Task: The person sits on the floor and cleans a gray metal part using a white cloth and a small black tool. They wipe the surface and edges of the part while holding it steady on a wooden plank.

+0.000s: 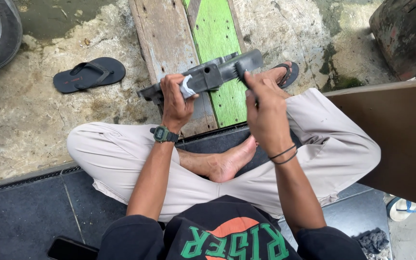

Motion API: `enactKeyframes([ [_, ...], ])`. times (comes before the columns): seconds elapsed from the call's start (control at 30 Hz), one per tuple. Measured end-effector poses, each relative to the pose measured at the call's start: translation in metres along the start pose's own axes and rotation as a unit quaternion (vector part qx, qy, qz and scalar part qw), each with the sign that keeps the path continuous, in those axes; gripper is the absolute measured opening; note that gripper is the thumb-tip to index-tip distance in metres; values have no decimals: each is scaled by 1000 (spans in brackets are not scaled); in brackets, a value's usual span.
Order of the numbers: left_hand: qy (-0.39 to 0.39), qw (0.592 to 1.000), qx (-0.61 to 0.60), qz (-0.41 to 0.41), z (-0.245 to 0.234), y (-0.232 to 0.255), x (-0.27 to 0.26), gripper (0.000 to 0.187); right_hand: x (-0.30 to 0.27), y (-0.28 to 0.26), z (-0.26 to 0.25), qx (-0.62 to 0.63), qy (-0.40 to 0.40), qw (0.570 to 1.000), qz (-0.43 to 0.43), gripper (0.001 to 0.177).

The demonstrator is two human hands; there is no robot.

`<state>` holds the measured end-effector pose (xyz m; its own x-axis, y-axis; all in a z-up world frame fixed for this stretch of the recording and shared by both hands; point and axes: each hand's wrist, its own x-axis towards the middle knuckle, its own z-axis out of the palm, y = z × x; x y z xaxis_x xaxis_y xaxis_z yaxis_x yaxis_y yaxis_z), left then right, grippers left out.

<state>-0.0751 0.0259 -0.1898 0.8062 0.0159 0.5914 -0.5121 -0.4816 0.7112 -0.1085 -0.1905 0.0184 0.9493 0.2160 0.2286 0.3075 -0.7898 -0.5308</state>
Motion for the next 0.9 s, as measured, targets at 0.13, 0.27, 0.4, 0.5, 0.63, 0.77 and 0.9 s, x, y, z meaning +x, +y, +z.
enactKeyframes([
  [0.13,4,1000,5,1,-5,-1,8,61,-9,19,0,20,53,997,49,39],
  [0.27,7,1000,-9,-1,-9,4,15,59,-22,79,51,155,105,968,170,28],
  [0.4,16,1000,-10,7,-14,8,23,57,-36,144,152,239,108,895,359,40],
  [0.5,22,1000,-14,13,-12,6,24,54,-36,180,228,224,88,892,383,67],
  [0.63,22,1000,-3,13,-14,12,24,57,-13,162,260,210,86,895,383,76],
  [0.77,10,1000,-12,12,-15,18,21,53,1,156,259,172,96,909,367,60],
  [0.9,13,1000,-5,18,-14,18,18,57,3,175,250,104,89,942,306,46],
])
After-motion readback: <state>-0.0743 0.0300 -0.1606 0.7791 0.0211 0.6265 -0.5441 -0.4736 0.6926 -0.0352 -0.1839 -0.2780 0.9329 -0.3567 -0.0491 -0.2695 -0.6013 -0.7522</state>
